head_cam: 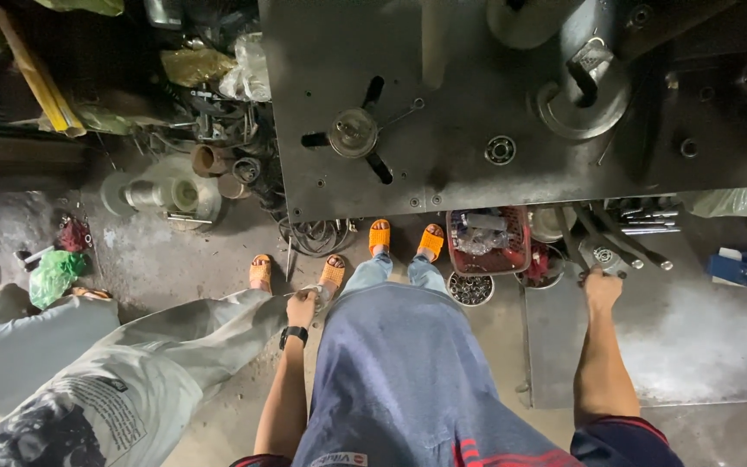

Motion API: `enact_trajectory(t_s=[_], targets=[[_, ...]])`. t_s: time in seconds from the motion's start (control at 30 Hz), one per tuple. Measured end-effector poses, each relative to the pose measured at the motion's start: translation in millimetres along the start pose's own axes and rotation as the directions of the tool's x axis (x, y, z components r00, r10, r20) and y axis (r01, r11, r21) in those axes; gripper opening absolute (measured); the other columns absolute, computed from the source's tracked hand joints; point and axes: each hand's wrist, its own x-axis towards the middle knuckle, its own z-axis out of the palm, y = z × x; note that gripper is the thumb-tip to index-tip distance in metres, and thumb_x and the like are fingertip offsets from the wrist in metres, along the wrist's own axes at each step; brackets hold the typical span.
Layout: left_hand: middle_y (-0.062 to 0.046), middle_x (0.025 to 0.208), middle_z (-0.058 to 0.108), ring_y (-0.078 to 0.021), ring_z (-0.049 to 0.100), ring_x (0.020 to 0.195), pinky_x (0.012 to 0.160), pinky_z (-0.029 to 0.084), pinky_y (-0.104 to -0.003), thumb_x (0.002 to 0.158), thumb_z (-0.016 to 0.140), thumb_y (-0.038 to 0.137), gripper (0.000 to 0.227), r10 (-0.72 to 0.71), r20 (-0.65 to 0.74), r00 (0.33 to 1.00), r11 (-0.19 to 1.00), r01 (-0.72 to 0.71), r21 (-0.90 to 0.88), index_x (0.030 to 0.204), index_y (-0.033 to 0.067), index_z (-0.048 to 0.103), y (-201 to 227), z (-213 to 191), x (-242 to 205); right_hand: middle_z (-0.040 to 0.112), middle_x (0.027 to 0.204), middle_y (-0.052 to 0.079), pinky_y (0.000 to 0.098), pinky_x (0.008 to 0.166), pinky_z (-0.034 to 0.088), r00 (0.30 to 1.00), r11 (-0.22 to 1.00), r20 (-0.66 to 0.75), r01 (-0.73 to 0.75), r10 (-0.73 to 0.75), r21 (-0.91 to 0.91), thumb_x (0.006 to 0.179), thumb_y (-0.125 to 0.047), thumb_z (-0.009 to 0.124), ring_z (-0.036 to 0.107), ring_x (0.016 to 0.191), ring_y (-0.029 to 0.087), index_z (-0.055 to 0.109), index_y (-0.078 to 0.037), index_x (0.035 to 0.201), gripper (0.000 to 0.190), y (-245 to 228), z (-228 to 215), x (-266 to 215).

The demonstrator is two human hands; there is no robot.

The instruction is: The person uses a hammer and a metal rod to drive a bearing into a mechanical shaft assembly. They then place the assembly onto a metal workbench and use a wrench to tighten a nut on the shaft. Finally, they pick up the assembly and insert a small metal ring into the bearing.

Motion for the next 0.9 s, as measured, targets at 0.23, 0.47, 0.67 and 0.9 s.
enact_trajectory(t_s=[0.23,0.47,0.67,0.9], targets=[[-0.02,0.096,0.066,-0.0386,0.061,0.097,0.082,0.047,-0.047,0.079,0.058,0.035,0.04,-0.02,-0.002,1.0,1.0,0.02,0.01,0.102,0.004,0.067,-5,-9,11,0.056,0.108,0.029,0.0498,0.088,0.039,0.985,0.982,0.152,0.058,-0.086,0.179,0.077,-0.029,0.076,0.051,0.107,0.04,0.056,0.009,0.112,0.056,-103,-58,-85],[-0.02,0.082,0.066,-0.0395,0.062,0.082,0.075,0.047,-0.046,0.08,0.057,0.018,0.022,0.194,-0.282,0.939,0.964,-0.237,-0.125,0.091,-0.0003,0.063,43,-35,-19,0.058,0.083,0.007,0.0297,0.083,0.042,0.939,0.834,-0.133,0.344,-0.318,0.432,0.094,-0.009,0.061,0.053,0.083,0.011,0.063,-0.005,0.091,0.006,-98,-3,-6],[-0.015,0.08,0.053,-0.0343,0.055,0.081,0.076,0.044,-0.039,0.073,0.072,0.021,0.025,0.663,-0.571,0.483,0.704,-0.662,0.257,0.087,0.0062,0.057,166,-88,-35,0.043,0.059,-0.003,0.0265,0.08,0.042,0.916,0.826,-0.201,0.4,-0.347,0.397,0.097,-0.005,0.061,0.037,0.058,0.009,0.045,-0.017,0.063,0.04,-134,-20,-37],[-0.017,0.103,0.05,-0.0304,0.047,0.097,0.086,0.035,-0.04,0.07,0.076,0.029,0.057,0.906,-0.297,0.302,0.399,-0.842,0.363,0.113,-0.0003,0.051,332,-111,-43,0.043,0.062,0.002,0.0318,0.083,0.04,0.883,0.781,-0.261,0.468,-0.391,0.413,0.095,-0.001,0.059,0.041,0.063,0.011,0.049,-0.008,0.065,0.032,-138,-18,-47]])
